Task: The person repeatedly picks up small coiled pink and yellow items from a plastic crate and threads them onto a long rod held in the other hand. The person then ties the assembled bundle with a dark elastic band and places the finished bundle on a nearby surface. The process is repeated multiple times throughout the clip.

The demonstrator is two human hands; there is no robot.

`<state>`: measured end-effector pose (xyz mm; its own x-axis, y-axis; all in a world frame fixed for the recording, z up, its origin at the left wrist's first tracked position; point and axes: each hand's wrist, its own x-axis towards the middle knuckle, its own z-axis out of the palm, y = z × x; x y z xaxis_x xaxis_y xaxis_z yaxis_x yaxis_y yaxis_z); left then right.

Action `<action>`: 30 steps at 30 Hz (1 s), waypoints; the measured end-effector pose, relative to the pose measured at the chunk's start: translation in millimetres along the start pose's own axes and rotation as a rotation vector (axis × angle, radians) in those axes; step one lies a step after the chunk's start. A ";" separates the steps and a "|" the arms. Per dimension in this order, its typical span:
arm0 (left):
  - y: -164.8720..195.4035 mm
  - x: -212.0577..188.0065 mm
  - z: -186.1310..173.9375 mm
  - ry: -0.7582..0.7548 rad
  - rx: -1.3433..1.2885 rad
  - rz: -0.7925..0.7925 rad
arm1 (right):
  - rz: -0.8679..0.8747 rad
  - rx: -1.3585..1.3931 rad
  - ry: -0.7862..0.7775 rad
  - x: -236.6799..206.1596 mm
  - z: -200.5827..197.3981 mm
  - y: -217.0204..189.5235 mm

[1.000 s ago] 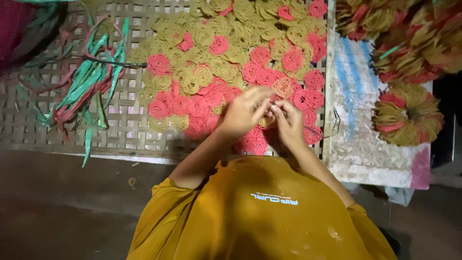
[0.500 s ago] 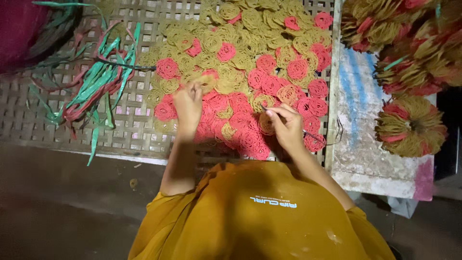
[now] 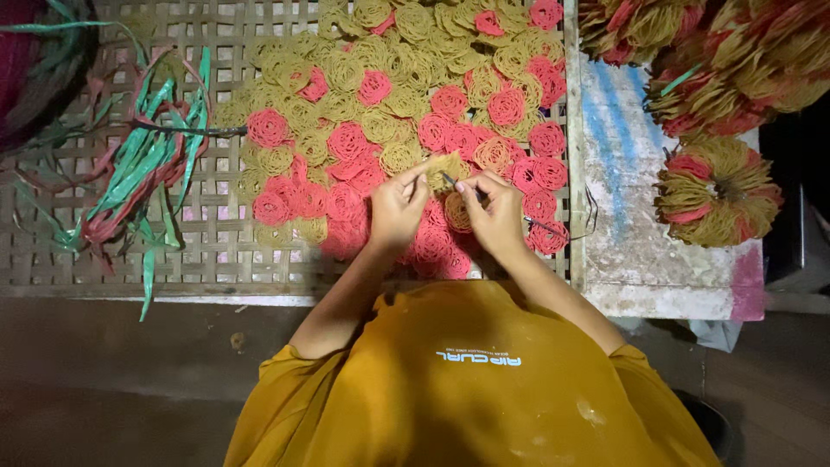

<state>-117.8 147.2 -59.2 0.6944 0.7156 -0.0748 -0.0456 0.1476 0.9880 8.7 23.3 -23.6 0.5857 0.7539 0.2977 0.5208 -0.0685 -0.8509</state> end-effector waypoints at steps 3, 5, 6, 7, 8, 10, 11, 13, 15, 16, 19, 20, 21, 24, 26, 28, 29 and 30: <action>3.0 -6.4 6.5 -0.055 -0.045 0.155 | 0.045 -0.039 -0.002 -0.5 0.2 0.5; 4.5 -10.7 10.0 -0.098 -0.066 0.219 | 0.060 -0.041 0.006 -1.8 1.7 1.8; 6.0 -12.3 11.6 -0.120 -0.071 0.203 | 0.066 -0.042 0.009 -2.5 2.7 3.0; 8.2 -13.9 12.1 -0.140 -0.076 0.187 | 0.057 -0.001 0.010 -3.6 3.4 4.4; 11.3 -14.9 12.2 -0.140 -0.023 0.173 | 0.047 0.039 0.011 -4.7 3.8 5.9; 20.2 -17.0 10.4 -0.139 0.082 0.143 | 0.038 0.072 -0.004 -6.7 4.6 8.9; 25.3 -16.3 11.1 -0.122 0.156 0.177 | 0.038 0.066 -0.022 -7.5 4.0 10.2; 36.0 -14.6 13.0 -0.082 0.307 0.241 | 0.037 0.109 -0.029 -10.1 0.1 11.2; 46.5 -13.3 12.7 -0.035 0.452 0.336 | 0.031 0.207 -0.003 -13.5 -6.3 10.7; 50.7 -12.8 13.1 -0.013 0.525 0.381 | -0.016 0.169 0.039 -16.0 -9.8 10.1; 57.0 -5.8 17.0 -0.087 0.681 0.514 | -0.160 0.015 0.090 -21.5 -17.2 12.1; 56.8 -2.9 19.6 -0.125 0.695 0.481 | -0.205 -0.063 0.057 -23.0 -16.9 14.3; 55.2 0.5 23.3 -0.166 0.709 0.446 | -0.247 -0.140 0.024 -24.2 -15.3 17.8; 47.3 15.3 19.4 -0.160 0.661 0.478 | 0.245 0.452 -0.045 -21.7 -3.0 34.7; 41.3 34.1 3.8 -0.008 0.791 0.491 | 0.273 0.540 -0.033 -21.2 -2.6 47.8; 34.7 50.1 -23.3 0.175 1.175 0.386 | 0.292 0.616 -0.030 -21.9 -5.6 58.4; 30.6 55.6 -35.9 0.231 1.395 0.305 | 0.294 0.648 -0.031 -22.6 -7.9 62.1; 24.4 56.3 -44.9 0.246 1.438 0.328 | 0.300 0.678 -0.033 -23.2 -9.4 64.4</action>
<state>-112.1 221.8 -45.4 0.6518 0.6985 0.2954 0.6575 -0.7146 0.2389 34.5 -4.8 -81.2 0.6176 0.7865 0.0065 -0.1626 0.1357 -0.9773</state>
